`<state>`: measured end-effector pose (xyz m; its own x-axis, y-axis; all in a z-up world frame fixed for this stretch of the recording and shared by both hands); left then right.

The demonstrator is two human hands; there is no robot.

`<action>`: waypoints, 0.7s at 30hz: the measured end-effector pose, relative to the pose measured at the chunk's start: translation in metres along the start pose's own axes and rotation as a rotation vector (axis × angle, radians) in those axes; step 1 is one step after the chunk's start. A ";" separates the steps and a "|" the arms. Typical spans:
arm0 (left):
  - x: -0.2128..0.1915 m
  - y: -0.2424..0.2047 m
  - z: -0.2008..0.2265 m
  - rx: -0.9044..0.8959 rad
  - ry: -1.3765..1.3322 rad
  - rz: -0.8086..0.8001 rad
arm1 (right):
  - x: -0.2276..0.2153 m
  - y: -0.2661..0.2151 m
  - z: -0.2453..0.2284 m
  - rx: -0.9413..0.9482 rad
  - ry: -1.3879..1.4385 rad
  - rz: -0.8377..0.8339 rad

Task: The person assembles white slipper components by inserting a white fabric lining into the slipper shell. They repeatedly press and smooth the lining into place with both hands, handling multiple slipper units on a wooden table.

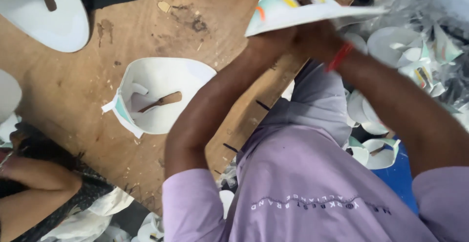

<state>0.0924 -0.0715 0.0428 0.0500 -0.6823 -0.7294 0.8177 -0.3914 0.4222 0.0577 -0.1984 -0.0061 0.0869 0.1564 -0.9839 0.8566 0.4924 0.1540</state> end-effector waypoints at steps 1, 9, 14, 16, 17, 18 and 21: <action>-0.010 0.012 0.003 0.003 -0.010 -0.004 | 0.013 -0.004 0.001 -0.022 -0.065 0.010; 0.026 0.007 -0.108 -0.092 -0.021 -0.229 | -0.077 0.012 -0.051 -0.157 -0.133 0.058; -0.034 0.004 -0.029 0.140 0.005 -0.251 | -0.084 0.017 -0.047 -0.219 0.063 0.152; -0.029 -0.011 -0.034 -0.073 0.137 -0.499 | -0.080 0.027 -0.037 0.094 0.245 -0.094; -0.024 -0.021 -0.036 -0.070 0.136 -0.505 | -0.066 0.027 -0.031 0.100 0.247 -0.095; -0.022 -0.028 -0.030 0.053 0.192 -0.455 | -0.057 0.027 -0.030 0.032 0.163 -0.022; -0.018 -0.036 -0.019 0.042 0.166 -0.346 | -0.060 0.026 -0.038 -0.033 0.044 0.041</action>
<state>0.0730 -0.0332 0.0303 -0.1299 -0.3976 -0.9083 0.7786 -0.6082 0.1549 0.0555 -0.1625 0.0603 0.0987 0.2137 -0.9719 0.8356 0.5126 0.1976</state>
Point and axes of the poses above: each hand's wrist, its own y-axis towards the middle knuckle, its own x-axis out of the palm, z = x × y, the point moved 7 cm from there along y, towards the middle knuckle, and after that the axes turned 2 degrees about z, right-handed, at the moved point
